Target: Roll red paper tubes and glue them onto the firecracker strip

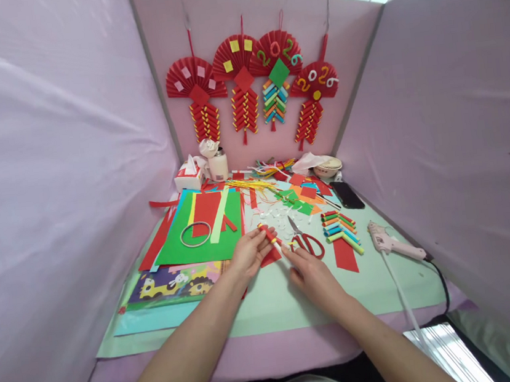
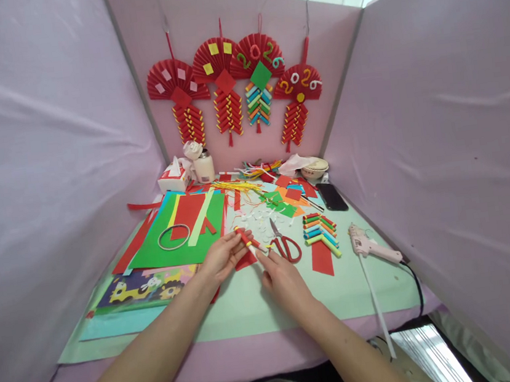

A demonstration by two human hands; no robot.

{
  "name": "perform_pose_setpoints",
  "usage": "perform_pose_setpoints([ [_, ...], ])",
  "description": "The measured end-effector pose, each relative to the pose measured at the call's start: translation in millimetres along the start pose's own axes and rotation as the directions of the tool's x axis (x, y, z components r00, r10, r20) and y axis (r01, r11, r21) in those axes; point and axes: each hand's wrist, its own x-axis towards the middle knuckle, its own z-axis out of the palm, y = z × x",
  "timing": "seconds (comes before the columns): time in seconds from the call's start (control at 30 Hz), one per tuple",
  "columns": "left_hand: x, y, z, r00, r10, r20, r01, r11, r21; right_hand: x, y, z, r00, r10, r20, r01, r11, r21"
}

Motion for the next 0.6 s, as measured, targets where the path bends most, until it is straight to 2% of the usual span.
perform_pose_setpoints([
  [0.13,4.8,7.1,-3.0,0.988,0.099,-0.119,-0.111,0.989,-0.099,-25.1,4.7,-32.3,0.986,0.026,0.166,-0.053,0.986,0.161],
  [0.2,6.2,8.9,-3.9,0.981,0.140,-0.138,-0.159,0.978,-0.135,-33.4,17.4,-53.4,0.964,0.024,0.264,-0.086,0.970,0.227],
  [0.27,6.0,8.8,-3.5,0.979,0.154,-0.133,-0.173,0.975,-0.140,-31.0,39.2,-71.9,0.955,0.069,0.288,-0.135,0.967,0.215],
  [0.3,5.3,8.1,-2.8,0.981,0.152,-0.123,-0.168,0.977,-0.134,-24.6,53.3,-78.8,0.955,0.121,0.269,-0.174,0.968,0.182],
  [0.37,3.3,6.4,-0.8,0.986,0.142,-0.090,-0.152,0.982,-0.115,-1.9,86.1,-87.5,0.949,0.280,0.147,-0.290,0.955,0.056],
  [0.4,2.1,5.6,0.2,0.988,0.139,-0.074,-0.146,0.984,-0.102,13.3,103.5,-89.4,0.932,0.354,0.076,-0.354,0.935,-0.022],
  [0.47,0.0,4.3,1.6,0.990,0.135,-0.046,-0.138,0.988,-0.067,46.6,136.1,-90.4,0.859,0.508,-0.070,-0.512,0.845,-0.154],
  [0.6,-2.4,3.1,1.8,0.988,0.155,-0.001,-0.155,0.988,-0.001,98.8,178.6,-88.1,0.803,0.578,-0.148,-0.596,0.782,-0.181],
])
